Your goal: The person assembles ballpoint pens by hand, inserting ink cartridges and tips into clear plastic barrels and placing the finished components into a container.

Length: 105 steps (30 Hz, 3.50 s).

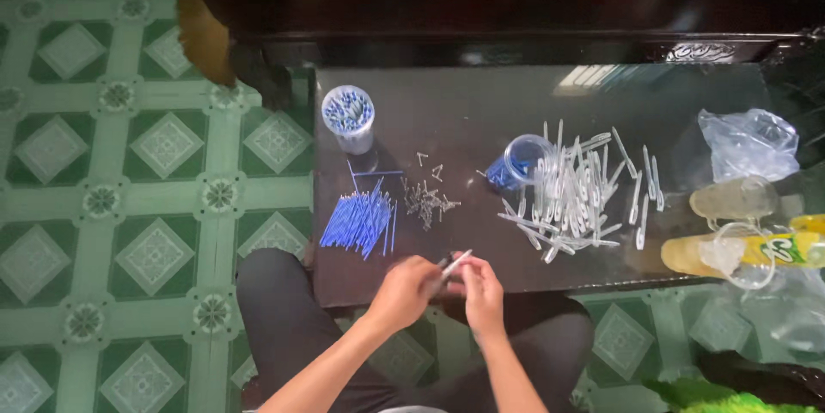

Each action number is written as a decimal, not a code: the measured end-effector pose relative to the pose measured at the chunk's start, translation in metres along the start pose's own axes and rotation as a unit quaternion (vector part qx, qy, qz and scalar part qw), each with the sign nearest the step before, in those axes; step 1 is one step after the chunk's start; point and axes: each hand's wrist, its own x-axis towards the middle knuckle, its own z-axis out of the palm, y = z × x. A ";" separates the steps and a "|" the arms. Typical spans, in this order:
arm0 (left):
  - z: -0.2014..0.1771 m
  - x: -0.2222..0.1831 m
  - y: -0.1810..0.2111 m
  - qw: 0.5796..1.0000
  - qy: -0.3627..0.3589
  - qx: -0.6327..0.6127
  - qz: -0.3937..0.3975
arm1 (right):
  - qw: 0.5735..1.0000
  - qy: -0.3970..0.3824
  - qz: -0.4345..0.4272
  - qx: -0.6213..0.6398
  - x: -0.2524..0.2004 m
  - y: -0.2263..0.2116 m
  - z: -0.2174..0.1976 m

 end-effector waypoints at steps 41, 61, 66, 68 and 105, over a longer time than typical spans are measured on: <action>-0.269 0.119 0.060 0.912 0.261 0.303 -0.094 | 0.975 0.044 -0.020 -0.218 -0.055 0.015 -0.062; -0.096 -0.031 0.046 0.907 0.065 -0.317 -0.270 | 0.984 -0.173 -0.023 0.024 -0.040 -0.090 0.054; -0.099 -0.010 0.054 0.953 0.002 -0.242 -0.182 | 0.960 -0.276 0.052 -0.005 -0.045 -0.079 0.055; -0.088 -0.007 0.039 0.938 0.025 -0.296 -0.177 | 0.960 -0.261 0.096 0.023 -0.047 -0.081 0.050; -0.067 -0.017 0.049 0.906 0.177 -0.355 -0.148 | 0.989 -0.097 0.107 0.026 -0.062 -0.055 0.047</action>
